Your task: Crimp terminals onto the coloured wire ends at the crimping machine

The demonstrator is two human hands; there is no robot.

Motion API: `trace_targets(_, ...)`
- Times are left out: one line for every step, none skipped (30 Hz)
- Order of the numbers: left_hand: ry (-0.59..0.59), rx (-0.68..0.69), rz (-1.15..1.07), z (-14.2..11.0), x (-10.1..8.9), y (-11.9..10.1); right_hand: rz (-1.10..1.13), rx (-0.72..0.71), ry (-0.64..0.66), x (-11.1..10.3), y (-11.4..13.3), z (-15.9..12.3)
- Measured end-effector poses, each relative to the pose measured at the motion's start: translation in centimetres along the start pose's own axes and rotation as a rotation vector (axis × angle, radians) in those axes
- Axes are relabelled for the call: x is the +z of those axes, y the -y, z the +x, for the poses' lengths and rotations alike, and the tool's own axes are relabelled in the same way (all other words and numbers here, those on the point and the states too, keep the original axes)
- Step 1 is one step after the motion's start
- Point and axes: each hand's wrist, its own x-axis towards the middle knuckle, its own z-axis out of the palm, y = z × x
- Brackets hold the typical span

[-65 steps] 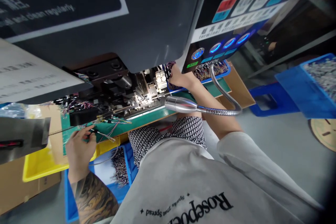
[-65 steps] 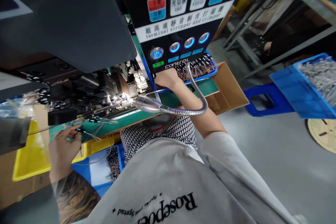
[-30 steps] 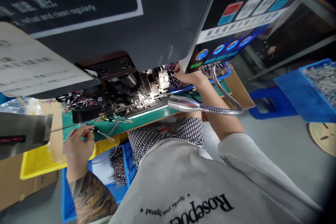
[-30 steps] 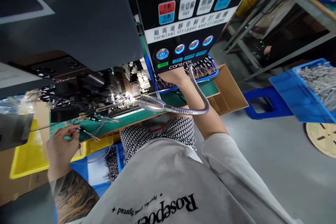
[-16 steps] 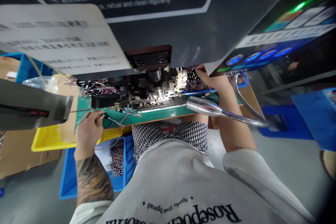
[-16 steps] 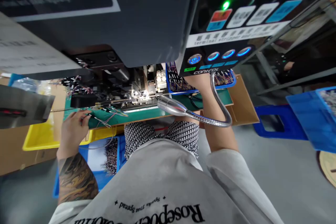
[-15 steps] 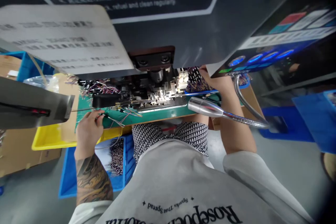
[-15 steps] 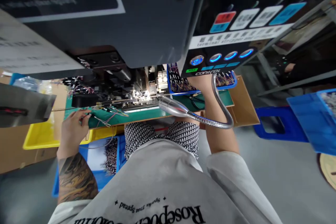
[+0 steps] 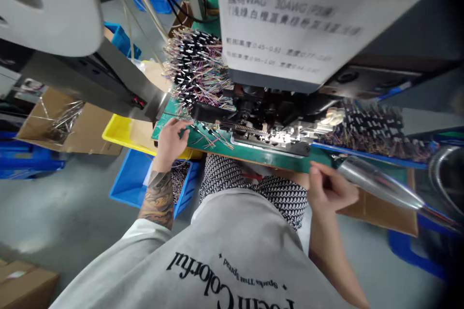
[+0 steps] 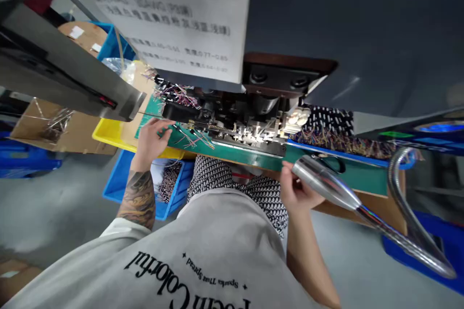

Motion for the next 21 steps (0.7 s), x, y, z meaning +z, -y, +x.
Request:
trace_targets(0.03, 0.051, 0.028, -0.1, -0.1, -0.2, 0.037, -0.048, 0.064, 0.4, 0.3, -1.2)
trace_targets(0.054, 0.097, 0.056, -0.2, -0.2, -0.4, 0.07, -0.066, 0.108, 0.8, 0.5, -2.2)
trace_targets(0.074, 0.139, 0.081, -0.2, -0.2, -0.5, 0.092, -0.065, 0.147, 1.1, 0.6, -2.9)
trace_targets(0.091, 0.175, 0.101, -0.2, -0.2, -0.6, 0.109, -0.049, 0.19, 1.5, 0.7, -3.4)
trace_targets(0.101, 0.202, 0.113, -0.2, -0.1, -0.6, 0.12, -0.028, 0.22, 1.8, 0.7, -3.7)
trace_targets(0.102, 0.218, 0.119, -0.1, 0.0, -0.5, 0.125, -0.015, 0.246, 2.1, 0.7, -3.9)
trace_targets(0.097, 0.227, 0.117, -0.1, -0.1, -0.4, 0.126, -0.016, 0.269, 2.3, 0.7, -4.0)
trace_targets(0.09, 0.232, 0.107, -0.1, -0.2, -0.3, 0.128, -0.027, 0.289, 2.5, 0.8, -4.1)
trace_targets(0.08, 0.237, 0.089, -0.3, -0.5, -0.3, 0.134, -0.042, 0.307, 2.6, 0.8, -4.0)
trace_targets(0.069, 0.241, 0.064, -0.5, -0.9, -0.3, 0.143, -0.055, 0.325, 2.7, 0.9, -4.0)
trace_targets(0.063, 0.244, 0.031, -0.8, -1.4, -0.4, 0.154, -0.061, 0.34, 2.8, 1.0, -4.0)
trace_targets(0.057, 0.243, -0.01, -1.2, -2.0, -0.7, 0.167, -0.061, 0.352, 2.8, 1.1, -4.0)
trace_targets(0.049, 0.234, -0.06, -1.7, -2.6, -1.1, 0.182, -0.053, 0.364, 3.0, 1.2, -4.0)
trace_targets(0.038, 0.217, -0.12, -2.3, -3.1, -1.5, 0.197, -0.04, 0.379, 3.2, 1.2, -4.0)
trace_targets(0.014, 0.191, -0.189, -2.8, -3.5, -2.1, 0.211, -0.025, 0.399, 3.4, 1.3, -4.1)
trace_targets(-0.01, 0.167, -0.264, -3.4, -3.8, -2.6, 0.224, -0.013, 0.425, 3.8, 1.4, -4.1)
trace_targets(-0.041, 0.145, -0.341, -3.9, -4.0, -3.2, 0.235, -0.007, 0.455, 4.2, 1.5, -4.1)
trace_targets(-0.075, 0.121, -0.41, -4.3, -4.0, -3.6, 0.245, -0.007, 0.487, 4.6, 1.6, -4.1)
trace_targets(-0.107, 0.096, -0.468, -4.7, -3.9, -4.0, 0.255, -0.014, 0.519, 5.0, 1.9, -4.0)
trace_targets(-0.133, 0.066, -0.522, -5.0, -3.8, -4.4, 0.267, -0.03, 0.551, 5.4, 2.2, -3.9)
trace_targets(-0.156, 0.033, -0.578, -5.3, -3.7, -4.6, 0.279, -0.054, 0.584, 5.7, 2.5, -3.7)
